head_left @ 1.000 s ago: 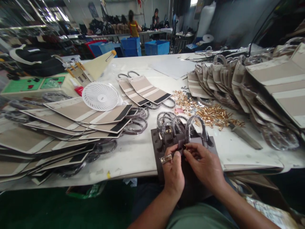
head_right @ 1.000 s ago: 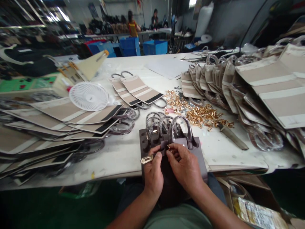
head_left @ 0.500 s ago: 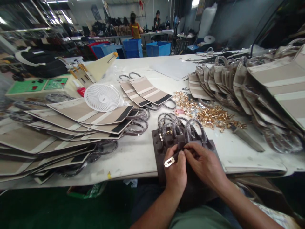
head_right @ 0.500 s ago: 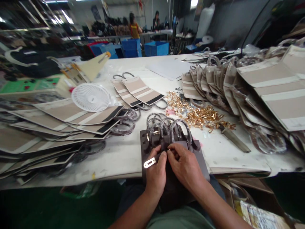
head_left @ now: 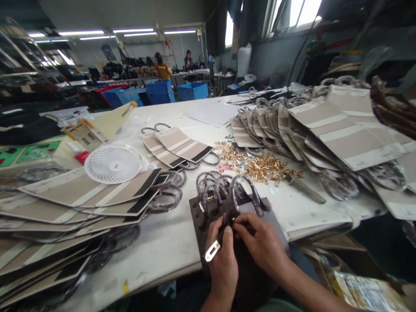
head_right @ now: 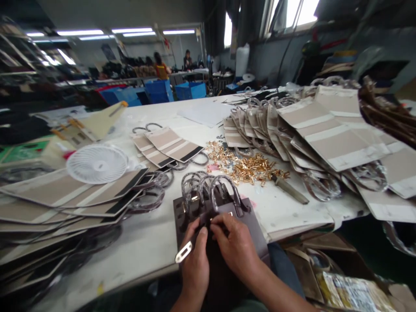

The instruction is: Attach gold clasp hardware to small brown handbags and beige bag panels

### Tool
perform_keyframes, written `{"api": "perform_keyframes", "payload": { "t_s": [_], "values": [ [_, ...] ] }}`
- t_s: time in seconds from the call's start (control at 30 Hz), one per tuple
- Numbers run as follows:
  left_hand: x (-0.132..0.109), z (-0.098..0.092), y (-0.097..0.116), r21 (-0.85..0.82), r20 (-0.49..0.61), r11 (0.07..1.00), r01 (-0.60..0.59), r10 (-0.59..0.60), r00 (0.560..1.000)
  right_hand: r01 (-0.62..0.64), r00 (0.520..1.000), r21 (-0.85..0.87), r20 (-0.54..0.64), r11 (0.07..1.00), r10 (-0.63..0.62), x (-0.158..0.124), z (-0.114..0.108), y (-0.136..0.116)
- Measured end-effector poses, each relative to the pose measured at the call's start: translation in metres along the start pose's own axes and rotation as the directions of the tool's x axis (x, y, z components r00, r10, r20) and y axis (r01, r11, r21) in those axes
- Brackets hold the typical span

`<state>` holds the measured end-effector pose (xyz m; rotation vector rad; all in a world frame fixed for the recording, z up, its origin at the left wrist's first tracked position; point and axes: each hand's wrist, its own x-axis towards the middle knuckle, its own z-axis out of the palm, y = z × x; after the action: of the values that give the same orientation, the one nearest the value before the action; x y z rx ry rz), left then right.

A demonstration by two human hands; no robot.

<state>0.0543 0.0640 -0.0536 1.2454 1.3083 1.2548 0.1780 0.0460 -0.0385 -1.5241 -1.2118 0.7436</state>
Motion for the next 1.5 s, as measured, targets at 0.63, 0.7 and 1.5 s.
{"api": "perform_keyframes", "payload": {
  "t_s": [0.63,0.7,1.5],
  "values": [
    [0.022,-0.024,0.014,0.052,0.068,0.996,0.066,-0.070,0.995,-0.113,0.982,-0.665,-0.186,0.738,-0.017,0.109,-0.158,0.092],
    [0.025,-0.033,0.020,0.206,0.061,0.975,-0.079,0.068,0.996,-0.142,0.982,-0.676,-0.189,0.723,0.017,0.124,-0.162,0.106],
    [0.107,0.085,0.090,0.258,0.965,0.033,-0.966,0.039,0.259,0.190,0.982,-0.480,0.108,0.856,-0.157,0.051,-0.165,0.118]
  ]
}}
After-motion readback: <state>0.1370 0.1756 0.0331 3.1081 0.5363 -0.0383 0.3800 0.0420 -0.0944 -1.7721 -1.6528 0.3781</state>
